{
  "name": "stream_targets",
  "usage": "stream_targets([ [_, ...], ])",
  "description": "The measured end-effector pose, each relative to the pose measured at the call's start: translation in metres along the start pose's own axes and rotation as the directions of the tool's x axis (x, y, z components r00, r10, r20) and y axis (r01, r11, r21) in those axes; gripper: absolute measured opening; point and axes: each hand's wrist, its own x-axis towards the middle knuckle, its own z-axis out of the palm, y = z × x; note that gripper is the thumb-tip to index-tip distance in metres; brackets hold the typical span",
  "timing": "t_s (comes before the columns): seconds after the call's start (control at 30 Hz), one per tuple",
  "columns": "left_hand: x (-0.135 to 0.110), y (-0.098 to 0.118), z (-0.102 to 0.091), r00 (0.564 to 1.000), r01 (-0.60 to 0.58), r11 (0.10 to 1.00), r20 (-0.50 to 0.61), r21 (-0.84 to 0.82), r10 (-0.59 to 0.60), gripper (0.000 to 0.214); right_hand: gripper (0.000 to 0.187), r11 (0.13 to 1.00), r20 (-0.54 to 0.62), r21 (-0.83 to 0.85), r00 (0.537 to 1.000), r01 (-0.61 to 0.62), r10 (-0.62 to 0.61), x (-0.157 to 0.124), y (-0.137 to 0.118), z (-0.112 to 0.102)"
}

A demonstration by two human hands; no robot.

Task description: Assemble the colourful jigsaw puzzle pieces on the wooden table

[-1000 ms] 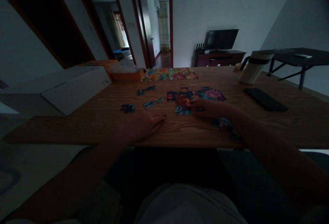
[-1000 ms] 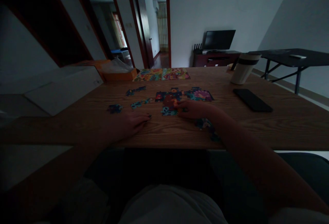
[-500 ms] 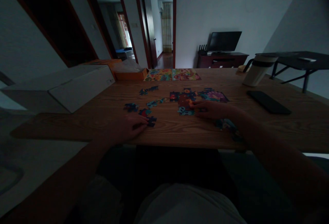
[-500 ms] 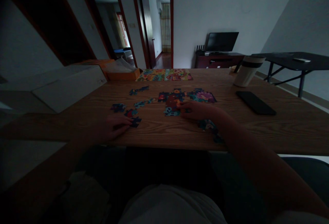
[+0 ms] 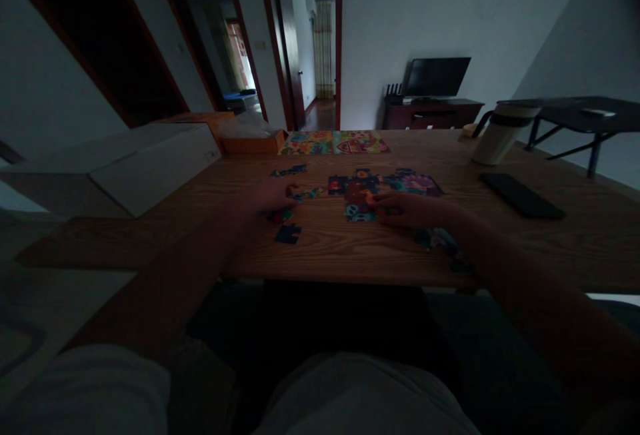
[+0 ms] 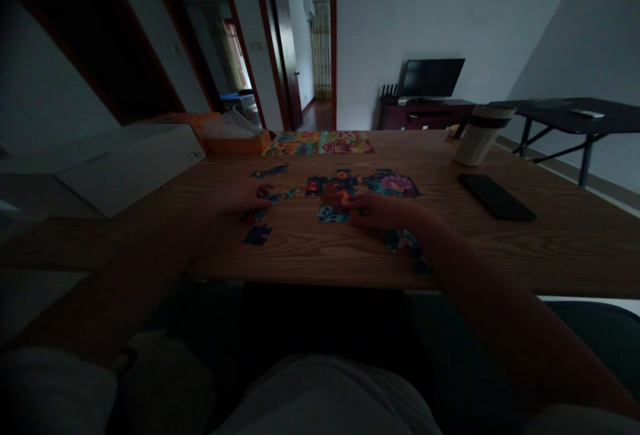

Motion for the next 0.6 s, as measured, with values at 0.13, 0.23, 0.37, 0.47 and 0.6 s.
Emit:
stream_targets([
  [0.13, 0.008, 0.004, -0.009, 0.991, 0.057, 0.998, 0.120, -0.018, -0.054, 0.075, 0.046, 0.999, 0.027, -0.009, 0.999, -0.041, 0.041, 0.000, -0.001, -0.001],
  [0.23, 0.005, 0.009, -0.018, 0.979, 0.075, 0.997, 0.194, -0.035, -0.067, 0.071, 0.046, 1.000, 0.025, -0.004, 1.000, -0.016, 0.016, 0.001, -0.003, -0.003],
  [0.37, -0.004, 0.023, -0.028, 0.988, -0.035, 0.999, 0.149, -0.029, 0.039, 0.040, 0.043, 1.000, 0.007, 0.001, 1.000, 0.013, -0.013, 0.002, -0.006, -0.005],
  [0.47, -0.006, 0.044, -0.029, 0.987, -0.152, 0.986, 0.047, -0.064, 0.155, 0.035, 0.043, 1.000, 0.032, 0.010, 0.999, -0.014, 0.014, 0.002, -0.007, -0.006],
  [0.6, 0.000, 0.077, -0.013, 0.975, -0.222, 0.947, -0.034, -0.231, 0.220, 0.034, 0.040, 1.000, 0.018, 0.011, 1.000, -0.002, 0.002, 0.002, -0.006, -0.005],
])
